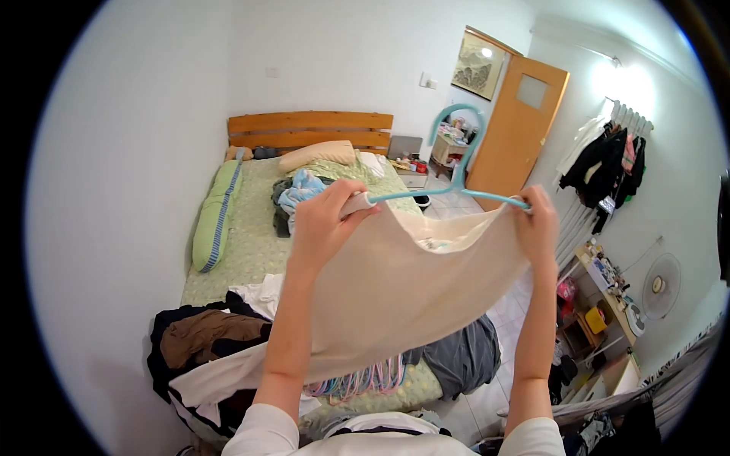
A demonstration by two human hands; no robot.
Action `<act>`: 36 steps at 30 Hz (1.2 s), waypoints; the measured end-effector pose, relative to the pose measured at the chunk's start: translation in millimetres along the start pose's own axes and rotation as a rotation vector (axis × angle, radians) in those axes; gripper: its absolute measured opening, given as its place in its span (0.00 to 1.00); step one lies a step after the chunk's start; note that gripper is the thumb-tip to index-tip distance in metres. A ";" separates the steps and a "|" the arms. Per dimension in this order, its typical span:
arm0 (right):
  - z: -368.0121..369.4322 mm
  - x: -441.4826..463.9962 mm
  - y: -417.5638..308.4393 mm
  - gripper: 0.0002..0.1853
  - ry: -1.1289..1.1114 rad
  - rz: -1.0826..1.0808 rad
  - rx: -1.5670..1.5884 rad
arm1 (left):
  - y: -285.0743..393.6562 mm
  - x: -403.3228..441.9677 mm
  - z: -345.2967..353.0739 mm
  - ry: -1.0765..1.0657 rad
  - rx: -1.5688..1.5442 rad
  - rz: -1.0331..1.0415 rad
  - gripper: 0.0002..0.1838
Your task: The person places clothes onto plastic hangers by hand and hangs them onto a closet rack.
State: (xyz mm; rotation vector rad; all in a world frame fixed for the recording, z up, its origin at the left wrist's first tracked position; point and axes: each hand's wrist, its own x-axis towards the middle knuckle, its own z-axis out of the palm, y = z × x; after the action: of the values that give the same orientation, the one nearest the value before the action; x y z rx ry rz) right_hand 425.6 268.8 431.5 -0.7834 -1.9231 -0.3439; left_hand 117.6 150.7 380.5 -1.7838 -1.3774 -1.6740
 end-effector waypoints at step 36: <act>-128.9 -185.6 472.5 0.10 -0.190 0.619 -0.251 | 142.2 -138.4 478.9 -0.508 -0.303 -0.354 0.19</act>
State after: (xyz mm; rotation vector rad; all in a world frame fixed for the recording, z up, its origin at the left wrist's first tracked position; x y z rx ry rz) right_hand 879.7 484.0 284.0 -1.5685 -1.7158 -0.1283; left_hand 529.5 398.4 186.3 -2.3723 -1.8165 -1.7471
